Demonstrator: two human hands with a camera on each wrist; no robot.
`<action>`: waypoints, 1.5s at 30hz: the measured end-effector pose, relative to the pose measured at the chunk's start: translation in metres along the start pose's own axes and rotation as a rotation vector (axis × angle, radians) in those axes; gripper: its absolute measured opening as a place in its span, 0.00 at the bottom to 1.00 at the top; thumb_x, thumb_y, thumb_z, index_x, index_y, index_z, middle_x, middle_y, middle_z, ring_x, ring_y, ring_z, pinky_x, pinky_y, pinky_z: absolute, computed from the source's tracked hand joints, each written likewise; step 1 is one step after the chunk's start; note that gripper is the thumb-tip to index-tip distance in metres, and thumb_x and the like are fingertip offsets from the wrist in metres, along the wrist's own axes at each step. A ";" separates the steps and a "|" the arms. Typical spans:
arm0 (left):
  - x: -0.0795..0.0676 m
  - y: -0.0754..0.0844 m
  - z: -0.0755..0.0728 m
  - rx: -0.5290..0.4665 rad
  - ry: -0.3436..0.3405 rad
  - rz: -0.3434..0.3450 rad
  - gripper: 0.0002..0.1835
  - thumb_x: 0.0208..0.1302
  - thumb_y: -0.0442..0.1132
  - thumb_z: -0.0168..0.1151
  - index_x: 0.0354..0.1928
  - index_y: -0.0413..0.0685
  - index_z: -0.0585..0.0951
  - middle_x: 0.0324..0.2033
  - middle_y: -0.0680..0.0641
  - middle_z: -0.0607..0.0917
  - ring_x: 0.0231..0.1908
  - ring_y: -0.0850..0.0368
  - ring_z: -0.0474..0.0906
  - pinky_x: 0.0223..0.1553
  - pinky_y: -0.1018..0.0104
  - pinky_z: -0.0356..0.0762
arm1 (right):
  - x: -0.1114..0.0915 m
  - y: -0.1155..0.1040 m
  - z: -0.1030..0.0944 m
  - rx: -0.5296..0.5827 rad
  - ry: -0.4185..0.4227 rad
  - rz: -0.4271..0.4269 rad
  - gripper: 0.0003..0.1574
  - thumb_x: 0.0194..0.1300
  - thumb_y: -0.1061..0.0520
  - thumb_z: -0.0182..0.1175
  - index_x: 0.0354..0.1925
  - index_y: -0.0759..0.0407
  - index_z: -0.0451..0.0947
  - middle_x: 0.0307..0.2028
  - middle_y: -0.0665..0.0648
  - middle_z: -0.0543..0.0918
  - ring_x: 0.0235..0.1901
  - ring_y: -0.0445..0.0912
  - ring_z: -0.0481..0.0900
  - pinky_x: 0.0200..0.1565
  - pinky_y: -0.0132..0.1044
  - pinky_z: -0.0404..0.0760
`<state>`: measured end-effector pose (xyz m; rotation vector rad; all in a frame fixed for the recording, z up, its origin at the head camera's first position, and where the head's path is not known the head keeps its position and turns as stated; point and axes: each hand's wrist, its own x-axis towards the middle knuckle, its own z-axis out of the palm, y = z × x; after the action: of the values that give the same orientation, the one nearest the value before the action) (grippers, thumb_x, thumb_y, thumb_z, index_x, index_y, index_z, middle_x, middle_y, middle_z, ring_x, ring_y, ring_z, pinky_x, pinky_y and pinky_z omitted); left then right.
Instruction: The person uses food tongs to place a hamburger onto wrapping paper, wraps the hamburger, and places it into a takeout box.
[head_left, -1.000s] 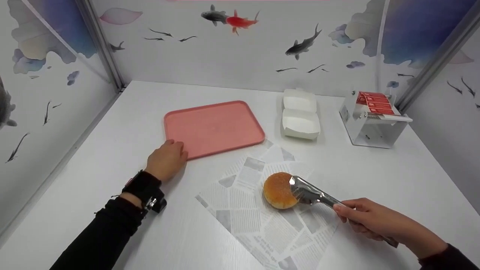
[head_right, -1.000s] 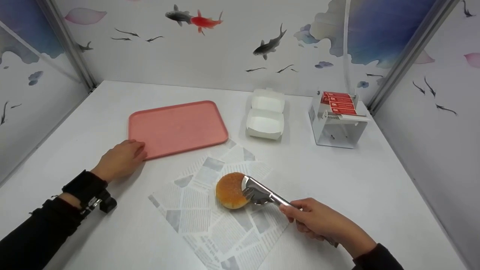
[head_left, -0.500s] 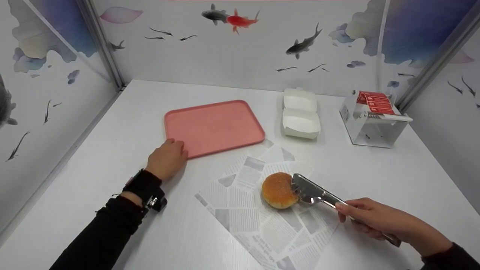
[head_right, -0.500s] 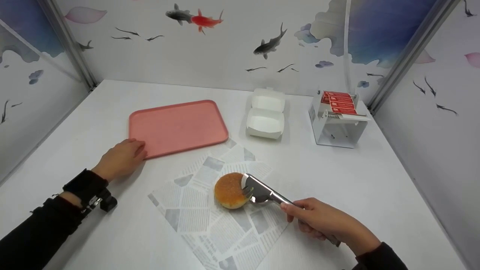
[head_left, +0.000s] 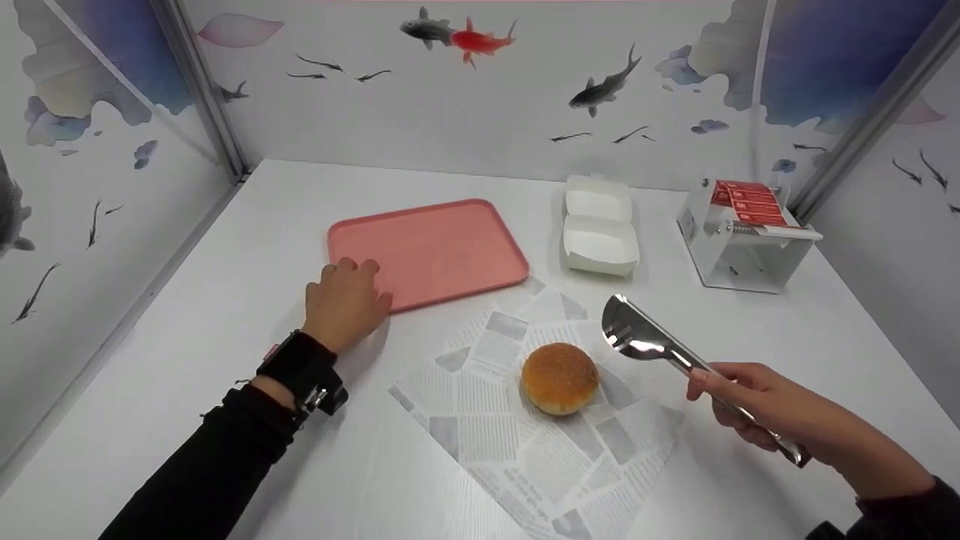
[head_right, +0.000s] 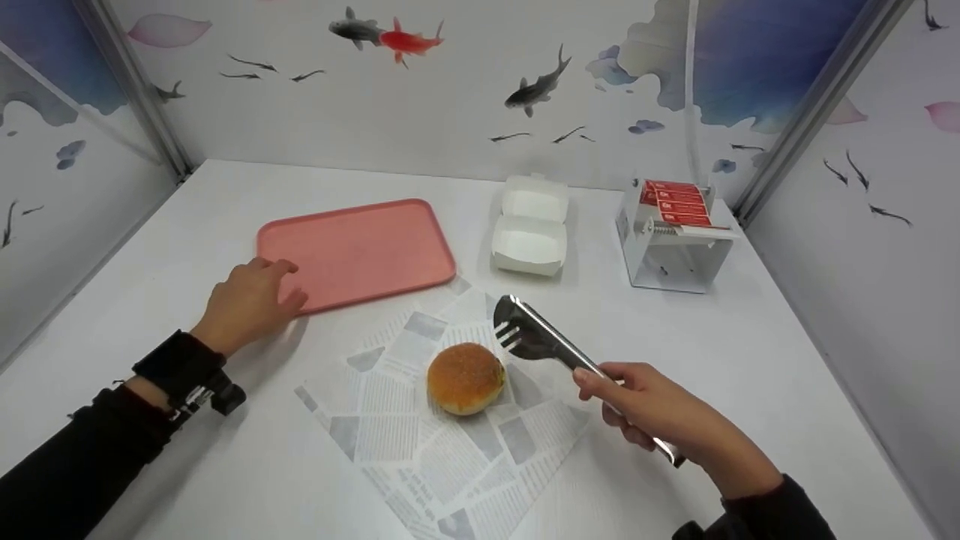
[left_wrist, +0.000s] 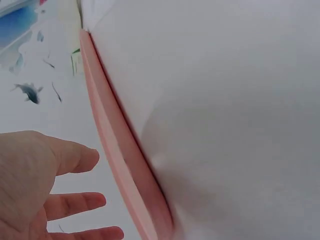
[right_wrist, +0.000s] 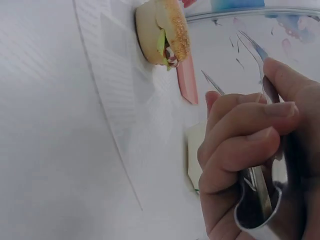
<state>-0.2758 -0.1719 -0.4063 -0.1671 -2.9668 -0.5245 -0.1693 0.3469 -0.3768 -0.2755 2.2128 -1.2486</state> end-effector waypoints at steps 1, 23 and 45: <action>0.000 0.007 -0.001 -0.016 0.018 0.017 0.25 0.76 0.47 0.63 0.66 0.37 0.79 0.58 0.29 0.83 0.57 0.30 0.79 0.54 0.30 0.80 | 0.000 -0.003 0.000 0.004 0.026 -0.002 0.21 0.89 0.47 0.44 0.51 0.61 0.76 0.24 0.47 0.70 0.16 0.37 0.65 0.19 0.30 0.68; -0.048 0.154 -0.009 -0.566 -0.122 0.365 0.34 0.81 0.53 0.58 0.80 0.49 0.64 0.57 0.42 0.84 0.54 0.45 0.86 0.58 0.52 0.84 | 0.060 -0.073 0.049 0.232 0.315 -0.206 0.25 0.88 0.42 0.44 0.64 0.61 0.62 0.33 0.50 0.82 0.34 0.43 0.84 0.42 0.37 0.86; -0.057 0.185 0.008 -0.290 0.142 0.507 0.49 0.70 0.38 0.69 0.85 0.53 0.51 0.56 0.43 0.78 0.39 0.53 0.82 0.36 0.59 0.87 | 0.121 -0.118 0.104 0.595 0.426 -0.374 0.21 0.89 0.52 0.43 0.73 0.51 0.60 0.47 0.49 0.83 0.49 0.41 0.82 0.53 0.34 0.81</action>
<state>-0.1966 -0.0012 -0.3600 -0.8399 -2.5511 -0.8397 -0.2197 0.1553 -0.3662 -0.1989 2.0428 -2.2770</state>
